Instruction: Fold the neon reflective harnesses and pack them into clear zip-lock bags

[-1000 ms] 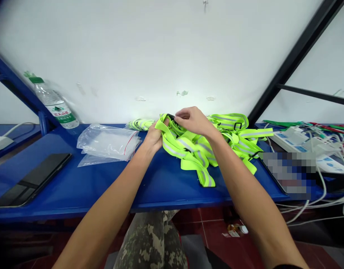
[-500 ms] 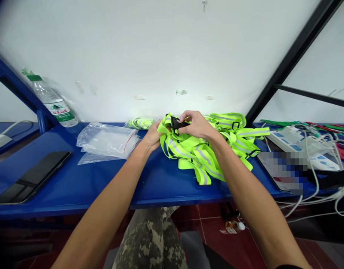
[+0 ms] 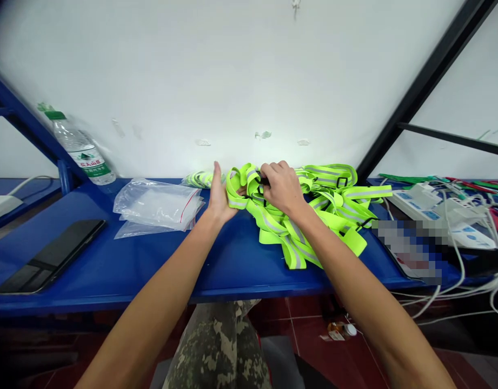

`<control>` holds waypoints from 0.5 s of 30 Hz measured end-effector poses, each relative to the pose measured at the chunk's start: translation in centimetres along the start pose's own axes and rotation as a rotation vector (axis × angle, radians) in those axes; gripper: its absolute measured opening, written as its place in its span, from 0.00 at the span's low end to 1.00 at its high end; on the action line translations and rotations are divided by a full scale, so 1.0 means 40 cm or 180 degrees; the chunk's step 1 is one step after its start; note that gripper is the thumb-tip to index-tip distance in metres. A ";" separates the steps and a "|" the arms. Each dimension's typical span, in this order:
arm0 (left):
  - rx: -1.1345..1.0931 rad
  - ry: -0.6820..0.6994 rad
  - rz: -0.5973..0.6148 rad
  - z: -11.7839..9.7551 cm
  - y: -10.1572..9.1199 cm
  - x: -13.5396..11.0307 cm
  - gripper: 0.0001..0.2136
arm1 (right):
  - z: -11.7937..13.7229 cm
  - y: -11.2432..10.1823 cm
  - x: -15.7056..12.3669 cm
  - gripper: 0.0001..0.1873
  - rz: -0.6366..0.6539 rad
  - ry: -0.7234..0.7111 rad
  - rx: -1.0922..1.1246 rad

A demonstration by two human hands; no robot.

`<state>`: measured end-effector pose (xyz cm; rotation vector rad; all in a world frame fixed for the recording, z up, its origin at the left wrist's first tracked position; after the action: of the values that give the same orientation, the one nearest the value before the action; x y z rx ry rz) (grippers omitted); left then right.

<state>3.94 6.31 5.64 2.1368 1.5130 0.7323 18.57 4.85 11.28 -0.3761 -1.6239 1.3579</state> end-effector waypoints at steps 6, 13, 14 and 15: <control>0.0446 0.0152 -0.0428 0.035 -0.028 0.022 0.16 | 0.021 0.008 0.001 0.12 0.0508 -0.0578 0.0452; 0.1018 0.0332 -0.0364 0.005 -0.011 0.007 0.18 | -0.012 -0.006 -0.005 0.12 0.0695 -0.0465 0.0646; 0.1133 0.0409 -0.0351 0.001 -0.004 0.005 0.17 | -0.012 -0.007 -0.009 0.12 0.0688 -0.0450 0.0544; 0.1217 0.0472 -0.0338 -0.003 0.002 0.003 0.17 | -0.009 -0.008 -0.013 0.12 0.0702 -0.0420 0.0392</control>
<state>3.94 6.40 5.80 2.2864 1.9628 0.6147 19.23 4.58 11.30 -0.4083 -1.6322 1.6711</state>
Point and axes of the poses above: each hand's wrist, its own x-axis towards the middle knuckle, its own y-axis out of the palm, z = x × y, the point moved 5 cm from there along x, towards the middle knuckle, and after that the axes turned 14 degrees about z, right-handed, at the moved point
